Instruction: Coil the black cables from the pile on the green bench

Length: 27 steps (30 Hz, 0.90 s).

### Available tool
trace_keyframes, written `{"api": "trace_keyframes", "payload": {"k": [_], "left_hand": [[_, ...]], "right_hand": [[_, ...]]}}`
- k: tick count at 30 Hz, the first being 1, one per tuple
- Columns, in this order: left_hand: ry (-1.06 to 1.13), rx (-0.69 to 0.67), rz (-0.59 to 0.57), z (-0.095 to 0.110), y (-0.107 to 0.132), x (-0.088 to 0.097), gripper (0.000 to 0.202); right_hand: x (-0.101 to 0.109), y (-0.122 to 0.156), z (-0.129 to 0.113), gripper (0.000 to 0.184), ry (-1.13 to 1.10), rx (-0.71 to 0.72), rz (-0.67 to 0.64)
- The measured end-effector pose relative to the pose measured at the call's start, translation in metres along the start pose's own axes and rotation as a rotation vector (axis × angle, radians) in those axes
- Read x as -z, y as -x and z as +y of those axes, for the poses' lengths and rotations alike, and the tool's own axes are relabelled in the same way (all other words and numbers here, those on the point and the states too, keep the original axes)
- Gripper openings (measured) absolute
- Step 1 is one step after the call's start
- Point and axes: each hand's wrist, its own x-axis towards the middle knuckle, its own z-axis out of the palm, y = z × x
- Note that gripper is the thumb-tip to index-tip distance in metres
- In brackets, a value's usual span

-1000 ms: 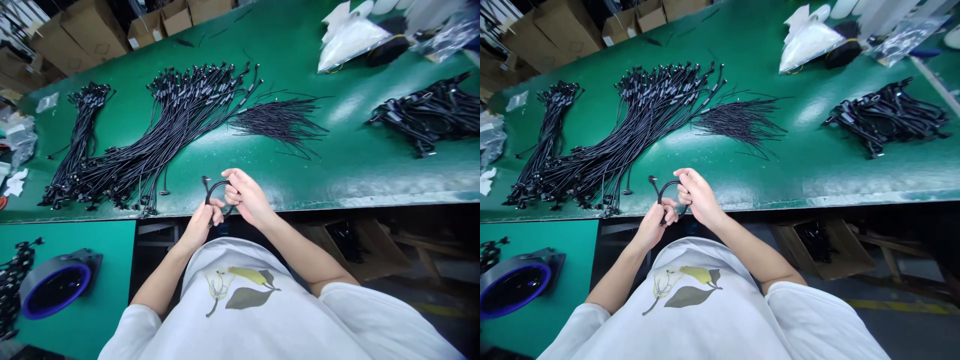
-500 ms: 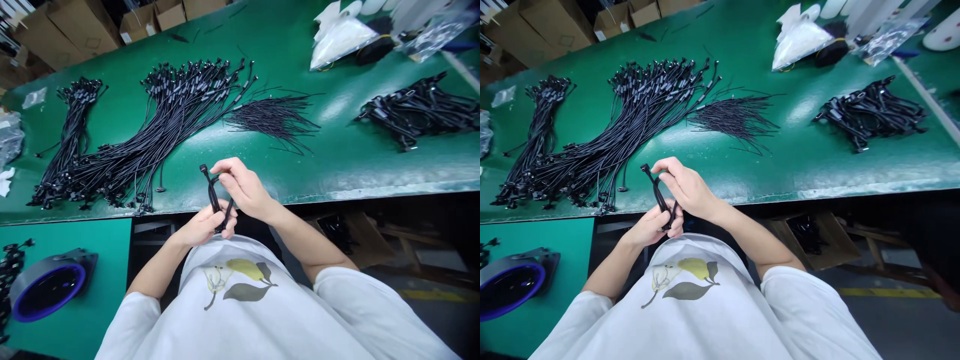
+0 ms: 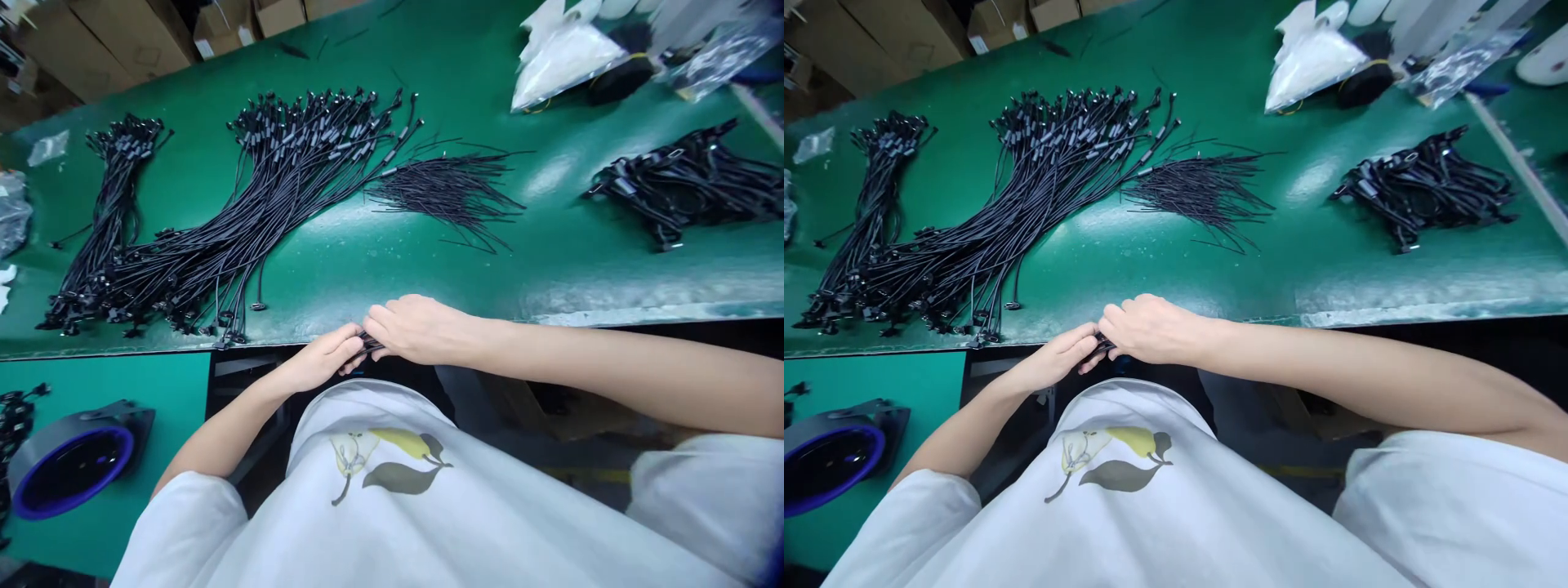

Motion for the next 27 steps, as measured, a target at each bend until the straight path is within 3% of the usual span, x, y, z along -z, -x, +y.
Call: {"api": "trace_keyframes", "payload": {"k": [3,8,14,17,21,24,27], "left_hand": [[0.132,0.031,-0.118,-0.005,-0.004,-0.004,0.044],[0.178,0.065,-0.220,-0.011,-0.001,0.000,0.039],[0.352,0.126,-0.291,-0.013,0.001,0.000,0.042],[0.531,0.172,-0.258,-0.016,0.001,-0.005,0.043],[0.648,0.225,-0.113,-0.020,-0.002,-0.012,0.046],[0.685,0.233,-0.032,-0.021,-0.004,-0.015,0.037],[0.665,0.219,-0.066,-0.020,-0.003,-0.016,0.034]], "right_hand": [[-0.004,0.000,0.000,0.030,0.036,0.010,0.061],[-0.004,0.002,0.000,0.054,-0.134,0.093,0.020],[-0.002,0.006,0.004,0.023,-0.193,0.106,0.056],[-0.002,0.006,0.007,0.023,-0.198,0.128,0.070],[-0.006,0.006,0.001,0.035,-0.097,0.108,0.129],[-0.011,0.007,-0.005,0.025,0.041,0.129,0.180],[-0.012,0.007,-0.004,0.025,0.093,0.210,0.231]]}}
